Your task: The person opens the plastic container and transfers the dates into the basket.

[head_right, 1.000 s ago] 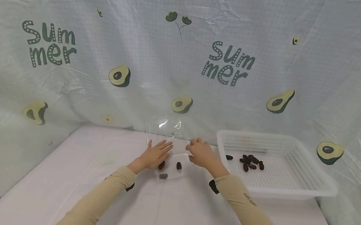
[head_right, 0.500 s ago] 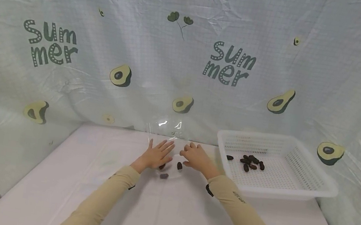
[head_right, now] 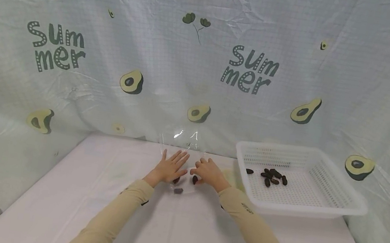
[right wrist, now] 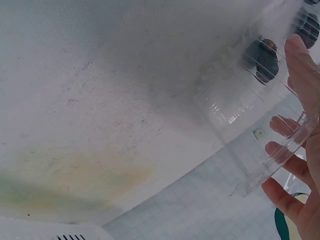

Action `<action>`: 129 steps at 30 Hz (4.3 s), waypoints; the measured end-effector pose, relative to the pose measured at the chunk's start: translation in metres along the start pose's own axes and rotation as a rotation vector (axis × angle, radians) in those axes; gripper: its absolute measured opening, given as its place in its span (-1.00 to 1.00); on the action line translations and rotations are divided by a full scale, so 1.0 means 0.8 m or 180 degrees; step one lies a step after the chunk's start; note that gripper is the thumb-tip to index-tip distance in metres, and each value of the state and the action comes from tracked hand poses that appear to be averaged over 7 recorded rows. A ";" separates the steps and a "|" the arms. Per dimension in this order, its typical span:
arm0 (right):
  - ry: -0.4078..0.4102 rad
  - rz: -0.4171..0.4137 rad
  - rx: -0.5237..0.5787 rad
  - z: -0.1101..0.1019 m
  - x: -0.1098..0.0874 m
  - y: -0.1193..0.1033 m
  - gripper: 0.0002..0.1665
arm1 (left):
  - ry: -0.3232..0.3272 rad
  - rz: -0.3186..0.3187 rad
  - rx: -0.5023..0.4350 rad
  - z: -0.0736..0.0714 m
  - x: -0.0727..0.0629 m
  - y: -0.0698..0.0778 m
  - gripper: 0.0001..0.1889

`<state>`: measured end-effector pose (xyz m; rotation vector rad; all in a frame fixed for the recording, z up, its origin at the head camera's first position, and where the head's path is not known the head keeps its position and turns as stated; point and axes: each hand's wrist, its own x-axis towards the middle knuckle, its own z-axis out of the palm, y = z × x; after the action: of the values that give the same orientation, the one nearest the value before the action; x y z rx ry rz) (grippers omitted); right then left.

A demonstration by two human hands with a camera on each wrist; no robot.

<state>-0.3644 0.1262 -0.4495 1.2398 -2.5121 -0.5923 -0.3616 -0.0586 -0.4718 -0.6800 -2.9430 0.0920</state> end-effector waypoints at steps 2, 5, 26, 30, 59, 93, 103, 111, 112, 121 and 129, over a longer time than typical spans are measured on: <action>0.0040 -0.0027 0.0011 0.002 0.001 0.000 -0.53 | 0.0040 -0.0028 -0.0025 0.001 0.001 0.001 -0.42; 0.0081 -0.0093 -0.0090 0.005 0.001 0.001 -0.53 | 0.0099 -0.0065 -0.0107 0.000 0.000 0.002 -0.44; 0.0028 -0.0186 -0.0154 0.020 0.012 -0.005 -0.68 | -0.0011 -0.0192 -0.0185 -0.003 -0.001 -0.002 -0.45; 0.0061 -0.0235 -0.0180 0.019 0.011 -0.005 -0.71 | -0.0024 -0.0191 -0.0174 -0.001 0.000 -0.002 -0.45; 0.0283 -0.0327 -0.0344 -0.010 0.004 0.022 -0.77 | -0.0114 -0.0161 -0.0028 -0.001 0.001 0.000 -0.41; 0.1093 -0.0178 0.0003 -0.089 -0.098 0.071 -0.74 | -0.0016 -0.0104 -0.0075 0.002 0.004 -0.002 -0.41; 0.1146 0.0182 0.0078 -0.081 -0.146 0.102 -0.68 | -0.0048 -0.0084 -0.0193 0.002 0.001 -0.002 -0.42; 0.1467 0.0245 0.0039 -0.061 -0.192 0.134 -0.60 | -0.0038 -0.0067 -0.0156 0.002 0.001 -0.003 -0.41; 0.1496 0.0254 0.0023 -0.058 -0.198 0.138 -0.64 | -0.0038 -0.0068 -0.0155 0.001 0.001 -0.002 -0.41; 0.1539 0.0665 0.0028 -0.045 -0.247 0.169 -0.59 | -0.0067 -0.0072 -0.0161 -0.002 -0.001 -0.002 -0.41; 0.1367 0.1111 -0.0028 -0.038 -0.275 0.194 -0.63 | -0.0055 -0.0060 -0.0144 -0.002 -0.004 -0.001 -0.41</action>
<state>-0.3279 0.3806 -0.3636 0.7897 -2.2728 -0.2224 -0.3590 -0.0611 -0.4707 -0.6606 -2.9759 0.0299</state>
